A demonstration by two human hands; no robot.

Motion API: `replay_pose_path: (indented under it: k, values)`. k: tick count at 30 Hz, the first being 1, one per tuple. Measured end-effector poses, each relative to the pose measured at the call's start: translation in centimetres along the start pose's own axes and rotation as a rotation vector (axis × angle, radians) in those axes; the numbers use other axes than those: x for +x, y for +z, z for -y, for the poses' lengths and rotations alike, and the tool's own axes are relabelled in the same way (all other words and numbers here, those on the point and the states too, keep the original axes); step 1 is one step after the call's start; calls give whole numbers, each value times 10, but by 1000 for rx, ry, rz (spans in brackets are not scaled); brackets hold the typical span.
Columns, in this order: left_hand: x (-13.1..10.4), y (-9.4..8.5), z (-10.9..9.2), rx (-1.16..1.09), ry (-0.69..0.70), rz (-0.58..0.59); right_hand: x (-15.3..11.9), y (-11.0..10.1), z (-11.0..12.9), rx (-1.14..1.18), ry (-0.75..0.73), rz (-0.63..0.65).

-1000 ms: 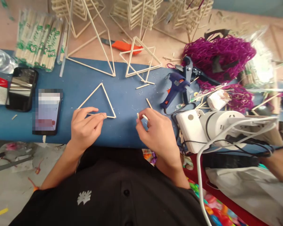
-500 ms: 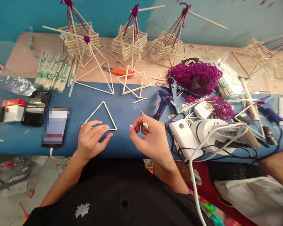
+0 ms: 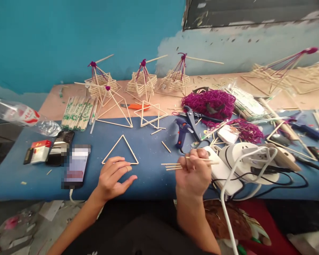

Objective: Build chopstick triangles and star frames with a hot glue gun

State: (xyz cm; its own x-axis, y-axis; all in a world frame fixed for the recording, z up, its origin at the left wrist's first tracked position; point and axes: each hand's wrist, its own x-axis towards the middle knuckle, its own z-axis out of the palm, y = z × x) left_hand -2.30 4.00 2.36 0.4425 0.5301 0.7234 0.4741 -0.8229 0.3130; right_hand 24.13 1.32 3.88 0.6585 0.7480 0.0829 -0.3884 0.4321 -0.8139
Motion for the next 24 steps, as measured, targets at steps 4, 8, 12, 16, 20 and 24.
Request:
replay_pose_path:
  k: [4, 8, 12, 16, 20, 24]
  values:
    - [-2, 1, -4, 57, 45, -24, -9, -7, -5, 66, -83, 159]
    - [-6, 2, -4, 81, 85, -35, -28, 2, -17, 177, 73, 248]
    - [-9, 2, -3, 94, 91, -55, -34, 10, -16, 280, 285, 278]
    - [-8, 2, -2, 126, 77, -84, -27, 9, -12, 208, 222, 397]
    - [-8, 4, -1, 166, 61, -106, -20, 6, -16, -92, -118, 291]
    - [-10, 3, -5, 162, 34, -124, -16, 2, -22, -238, -344, 227]
